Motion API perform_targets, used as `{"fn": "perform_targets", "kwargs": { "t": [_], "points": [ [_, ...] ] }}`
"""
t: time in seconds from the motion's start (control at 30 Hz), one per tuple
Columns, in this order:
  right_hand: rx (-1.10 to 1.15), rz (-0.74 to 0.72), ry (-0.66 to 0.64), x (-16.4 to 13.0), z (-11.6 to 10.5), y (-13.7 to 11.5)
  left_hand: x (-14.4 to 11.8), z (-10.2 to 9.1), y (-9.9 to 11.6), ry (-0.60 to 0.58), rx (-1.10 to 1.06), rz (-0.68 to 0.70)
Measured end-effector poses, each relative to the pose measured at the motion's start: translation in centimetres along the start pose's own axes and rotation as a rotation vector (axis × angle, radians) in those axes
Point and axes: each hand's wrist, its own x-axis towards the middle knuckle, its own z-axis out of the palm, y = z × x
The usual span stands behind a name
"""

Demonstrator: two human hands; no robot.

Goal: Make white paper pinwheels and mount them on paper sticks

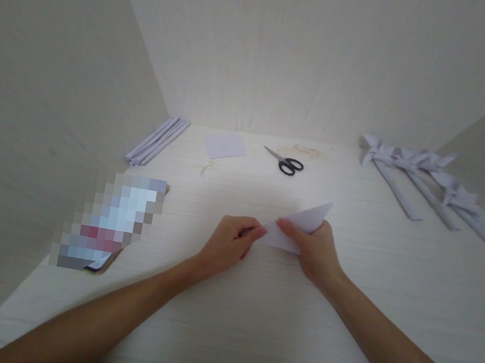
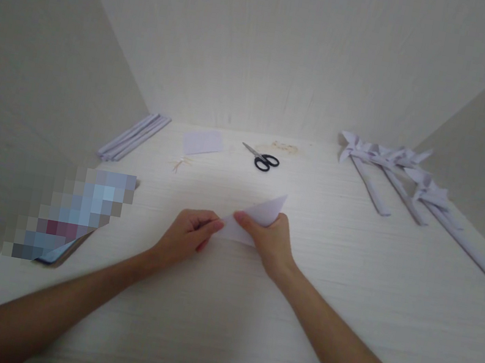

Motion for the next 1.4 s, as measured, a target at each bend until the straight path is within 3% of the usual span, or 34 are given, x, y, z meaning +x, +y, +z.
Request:
{"fn": "perform_targets", "kwargs": {
  "t": [0.2, 0.4, 0.6, 0.67, 0.77, 0.87, 1.0, 1.2, 1.4],
  "points": [
    [0.265, 0.035, 0.000, 0.7, -0.3, -0.7, -0.1, -0.2, 0.0, -0.024, 0.044, 0.022],
    [0.341, -0.071, 0.027, 1.9, -1.8, -2.1, -0.1, -0.2, 0.1, -0.003, 0.049, 0.028],
    [0.472, -0.135, 0.312, 3.3, -4.3, -3.0, -0.3, -0.6, 0.1, 0.119, -0.098, -0.092],
    [0.376, -0.113, 0.147, 3.0, -3.9, -2.6, -0.2, -0.8, 0.0, 0.181, -0.173, -0.108],
    [0.205, -0.035, -0.223, 2.1, -2.4, -1.5, 0.2, -0.8, -0.3, 0.230, -0.258, -0.094],
    [0.068, -0.027, -0.349, 1.2, -1.2, -0.7, 0.3, -0.8, -0.5, 0.219, -0.317, -0.111],
    [0.012, -0.045, -0.315, 1.0, -1.3, -0.6, 0.2, -0.6, -0.6, 0.173, -0.279, -0.110],
    [-0.086, -0.056, -0.220, 0.8, -1.2, -0.5, 0.0, -0.3, -0.5, 0.239, -0.086, 0.075],
    [-0.169, -0.097, -0.206, 0.3, -0.9, -0.7, -0.1, -0.3, -0.4, 0.149, 0.071, 0.171]
  ]
}}
